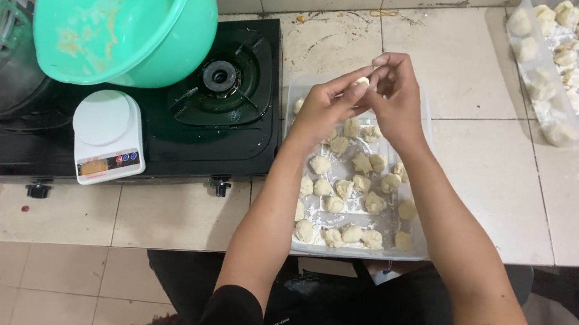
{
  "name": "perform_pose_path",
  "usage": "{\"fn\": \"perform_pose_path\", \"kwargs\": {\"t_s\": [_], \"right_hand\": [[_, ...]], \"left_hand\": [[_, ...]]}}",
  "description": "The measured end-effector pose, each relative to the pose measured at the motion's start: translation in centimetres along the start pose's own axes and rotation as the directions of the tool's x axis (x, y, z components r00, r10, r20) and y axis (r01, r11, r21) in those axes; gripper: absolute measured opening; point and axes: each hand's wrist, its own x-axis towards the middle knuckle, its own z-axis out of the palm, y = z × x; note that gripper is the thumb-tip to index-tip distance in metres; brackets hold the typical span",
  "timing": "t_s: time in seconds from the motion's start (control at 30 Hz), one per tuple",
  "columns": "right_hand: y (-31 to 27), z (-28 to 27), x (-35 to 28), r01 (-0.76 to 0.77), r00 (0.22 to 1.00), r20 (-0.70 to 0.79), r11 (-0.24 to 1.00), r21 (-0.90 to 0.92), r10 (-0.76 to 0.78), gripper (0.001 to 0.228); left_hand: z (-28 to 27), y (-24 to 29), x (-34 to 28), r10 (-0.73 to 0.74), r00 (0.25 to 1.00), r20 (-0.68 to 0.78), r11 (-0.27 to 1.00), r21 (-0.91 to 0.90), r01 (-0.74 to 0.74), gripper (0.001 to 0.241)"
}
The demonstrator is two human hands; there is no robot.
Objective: The person repeatedly picks small dough pieces from a tray, rolls them between palms, and places them back into the tray. The process is continuous and repetitive throughout the clip.
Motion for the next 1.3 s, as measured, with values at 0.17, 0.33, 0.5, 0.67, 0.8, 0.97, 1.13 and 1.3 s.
{"fn": "perform_pose_path", "kwargs": {"t_s": [0.17,0.33,0.5,0.67,0.8,0.97,1.13,1.3], "right_hand": [[0.5,0.3,0.0,-0.255,0.967,0.056,0.940,0.226,0.249,0.049],[1.8,0.5,-0.2,-0.392,0.916,0.244,0.843,0.368,0.319,0.058],[-0.4,0.6,-0.2,0.027,0.995,0.096,0.992,-0.126,-0.015,0.049],[-0.2,0.8,-0.5,0.143,0.988,0.086,0.978,-0.152,-0.131,0.028],[-0.4,0.9,-0.5,0.181,0.983,0.058,0.972,-0.147,-0.174,0.025],[-0.4,0.9,-0.4,0.184,0.983,0.047,0.974,-0.134,-0.179,0.026],[-0.9,1.0,-0.7,0.220,0.975,0.069,0.965,-0.143,-0.213,0.022],[-2.1,1.6,-0.9,0.367,0.927,0.168,0.902,-0.227,-0.335,0.029]], "left_hand": [[0.0,0.3,-0.1,-0.003,0.999,0.038,0.997,0.072,0.000,0.039],[-0.4,0.5,-0.2,-0.056,0.998,-0.016,0.995,0.077,0.057,0.028],[-1.7,-0.1,0.6,-0.029,0.982,-0.188,1.000,-0.016,0.026,0.027],[-2.3,-1.9,1.3,-0.098,0.981,-0.166,0.982,-0.173,0.069,0.028],[-2.0,-1.7,1.2,-0.085,0.988,-0.130,0.989,-0.132,0.068,0.015],[-1.6,-1.2,0.9,-0.074,0.986,-0.151,0.989,-0.140,0.052,0.016],[-1.6,-1.2,1.0,-0.111,0.979,-0.174,0.988,-0.128,0.089,0.030],[-1.4,-0.1,0.5,-0.125,0.940,-0.317,0.989,-0.114,0.093,0.059]]}}
